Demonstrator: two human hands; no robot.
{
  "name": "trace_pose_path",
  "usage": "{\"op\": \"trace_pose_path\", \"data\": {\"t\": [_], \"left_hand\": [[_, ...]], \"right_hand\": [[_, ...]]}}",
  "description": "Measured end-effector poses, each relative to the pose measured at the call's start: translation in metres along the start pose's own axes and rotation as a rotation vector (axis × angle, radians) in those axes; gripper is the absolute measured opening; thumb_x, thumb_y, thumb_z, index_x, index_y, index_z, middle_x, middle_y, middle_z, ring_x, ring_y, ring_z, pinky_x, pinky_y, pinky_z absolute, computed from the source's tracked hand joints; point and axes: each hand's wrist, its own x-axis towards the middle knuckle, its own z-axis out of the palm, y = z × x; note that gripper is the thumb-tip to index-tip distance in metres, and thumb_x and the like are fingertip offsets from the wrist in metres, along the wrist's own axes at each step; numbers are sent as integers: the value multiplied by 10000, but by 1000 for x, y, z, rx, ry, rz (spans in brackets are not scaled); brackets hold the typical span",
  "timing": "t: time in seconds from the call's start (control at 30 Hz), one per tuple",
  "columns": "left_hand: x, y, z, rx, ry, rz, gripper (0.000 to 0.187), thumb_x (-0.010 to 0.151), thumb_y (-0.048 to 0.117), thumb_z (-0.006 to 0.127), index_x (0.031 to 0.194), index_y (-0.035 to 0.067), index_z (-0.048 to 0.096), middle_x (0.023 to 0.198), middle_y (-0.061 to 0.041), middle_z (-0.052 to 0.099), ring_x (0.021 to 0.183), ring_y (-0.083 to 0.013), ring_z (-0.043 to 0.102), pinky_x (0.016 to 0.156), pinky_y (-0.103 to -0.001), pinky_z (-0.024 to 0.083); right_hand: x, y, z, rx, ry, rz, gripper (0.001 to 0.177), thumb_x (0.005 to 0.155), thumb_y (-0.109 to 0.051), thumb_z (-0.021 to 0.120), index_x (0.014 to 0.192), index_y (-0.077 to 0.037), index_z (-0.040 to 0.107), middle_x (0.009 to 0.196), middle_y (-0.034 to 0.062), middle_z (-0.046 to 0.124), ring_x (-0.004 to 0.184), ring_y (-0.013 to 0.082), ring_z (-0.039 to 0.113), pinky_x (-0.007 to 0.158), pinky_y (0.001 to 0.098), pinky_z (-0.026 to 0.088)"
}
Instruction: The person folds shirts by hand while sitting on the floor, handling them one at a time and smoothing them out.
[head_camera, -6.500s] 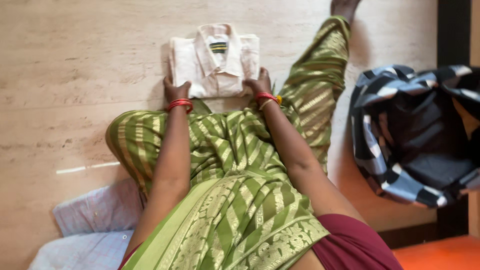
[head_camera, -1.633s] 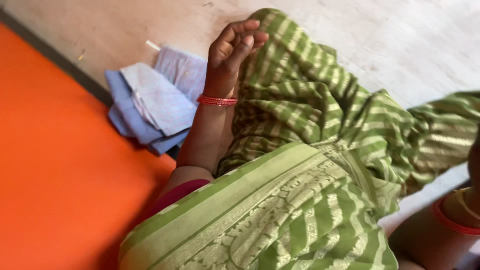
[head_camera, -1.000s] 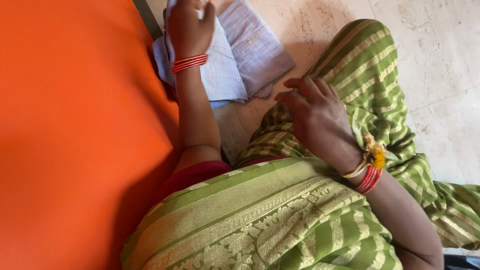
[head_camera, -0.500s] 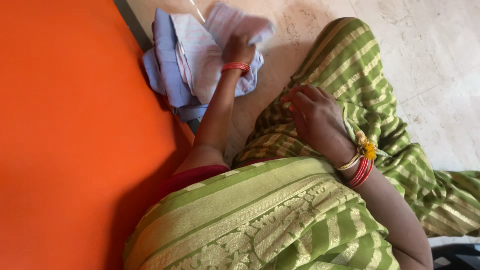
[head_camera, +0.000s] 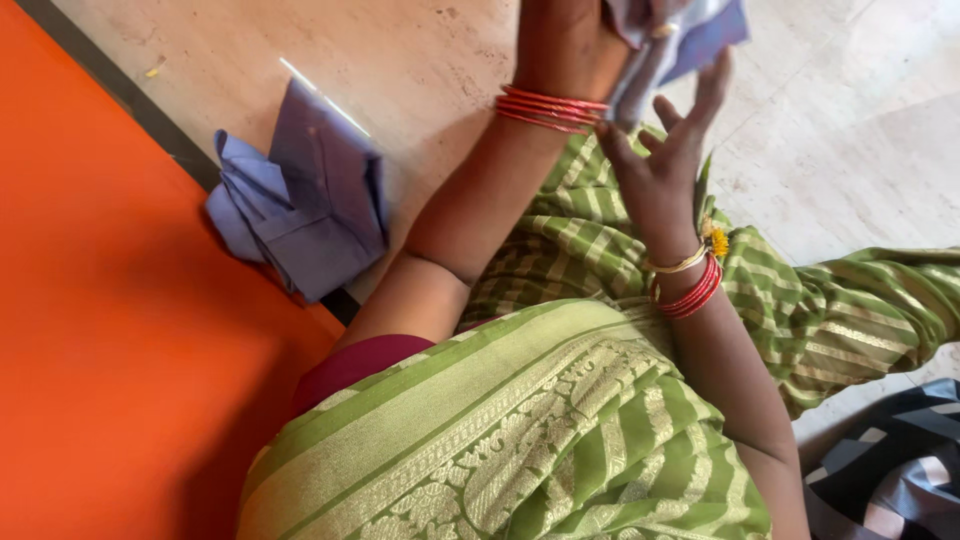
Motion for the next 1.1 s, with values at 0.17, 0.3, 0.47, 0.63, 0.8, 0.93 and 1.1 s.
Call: {"op": "trace_pose_path", "data": {"t": [0.17,0.3,0.47,0.63,0.8,0.93,1.1], "left_hand": [[9,-27,50,-942,114,-152,199,1076,240,658,1090,42,641,1018,-47,683,968,-160,669,888,-367,531],[13,-59,45,-743,238,-164,146,1016,114,708,1058,-19,666,1052,-58,689,1018,-194,631,960,-408,481],[9,-84,29,-447,377,-212,223,962,96,738,1170,23,700,1090,-17,683,1027,-154,607,979,-360,469],[-14,-94,55,-610,309,-370,211,1061,122,741,1184,-37,677,1050,-28,679,1044,-148,600,959,-346,471],[-26,-62,91,-716,253,-442,285,1004,147,718,1266,43,673,1135,-11,706,1067,-133,637,975,-325,499],[-8,-45,104,-796,242,-411,221,1054,152,704,1234,29,664,1102,-43,707,1019,-166,655,900,-335,526],[10,-39,151,-899,216,-405,198,1003,187,682,1171,87,653,1043,-23,708,1000,-136,674,886,-305,549]], "right_hand": [[0,38,-63,385,318,-127,1066,975,106,765,1676,-255,48,1736,69,46,1094,176,639,798,278,611],[-3,49,-121,409,505,204,128,1218,-19,617,1278,36,715,1003,163,753,720,130,649,622,246,517],[-14,24,-181,338,767,176,128,1162,-63,616,1204,-39,734,913,95,777,704,119,669,558,225,472],[-10,42,-138,305,364,333,283,1056,-106,699,1337,-80,673,1142,77,736,926,105,692,732,215,572],[-20,84,-40,-90,-102,297,873,880,-107,788,1543,25,235,1098,240,742,860,240,748,715,313,568],[17,122,-63,-209,120,256,343,1119,-119,641,1438,-120,513,1007,138,793,897,175,756,745,288,600],[63,69,-144,768,218,443,455,1065,-146,491,1514,-79,460,1205,35,737,1049,90,719,821,248,583]]}}
